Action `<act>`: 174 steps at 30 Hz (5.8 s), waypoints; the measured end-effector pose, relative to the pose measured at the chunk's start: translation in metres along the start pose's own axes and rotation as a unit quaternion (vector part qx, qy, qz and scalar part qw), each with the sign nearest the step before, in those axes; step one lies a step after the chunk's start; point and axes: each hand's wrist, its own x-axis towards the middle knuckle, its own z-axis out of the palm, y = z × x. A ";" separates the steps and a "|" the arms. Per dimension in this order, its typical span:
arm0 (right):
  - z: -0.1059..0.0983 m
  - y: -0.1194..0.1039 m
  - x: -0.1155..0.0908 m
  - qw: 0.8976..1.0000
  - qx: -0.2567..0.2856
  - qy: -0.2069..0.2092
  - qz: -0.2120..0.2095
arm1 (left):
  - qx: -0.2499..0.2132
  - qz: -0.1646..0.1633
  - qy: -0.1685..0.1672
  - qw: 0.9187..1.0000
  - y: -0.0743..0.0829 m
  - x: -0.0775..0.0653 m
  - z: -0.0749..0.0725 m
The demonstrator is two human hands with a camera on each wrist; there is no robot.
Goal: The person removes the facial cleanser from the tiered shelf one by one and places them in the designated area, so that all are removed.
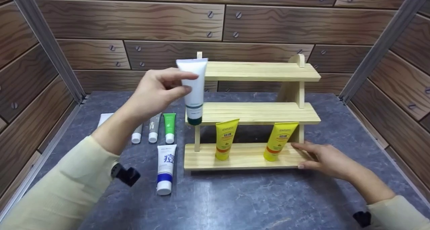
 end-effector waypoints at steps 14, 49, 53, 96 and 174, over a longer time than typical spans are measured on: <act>0.000 0.001 0.000 1.000 -0.004 0.003 -0.009 | 0.033 -0.047 0.054 0.997 -0.028 -0.050 -0.036; 0.001 -0.001 -0.001 1.000 -0.002 -0.004 0.009 | 0.073 -0.174 0.060 0.980 -0.078 -0.116 -0.063; 0.001 -0.001 -0.002 1.000 -0.002 0.000 0.004 | 0.067 -0.191 0.051 0.978 -0.085 -0.122 -0.064; 0.003 0.000 -0.001 1.000 0.000 0.004 0.008 | 0.042 -0.317 -0.042 0.947 -0.138 -0.135 -0.050; 0.001 -0.001 -0.002 1.000 0.005 0.002 0.007 | 0.021 -0.331 -0.050 0.942 -0.160 -0.140 -0.036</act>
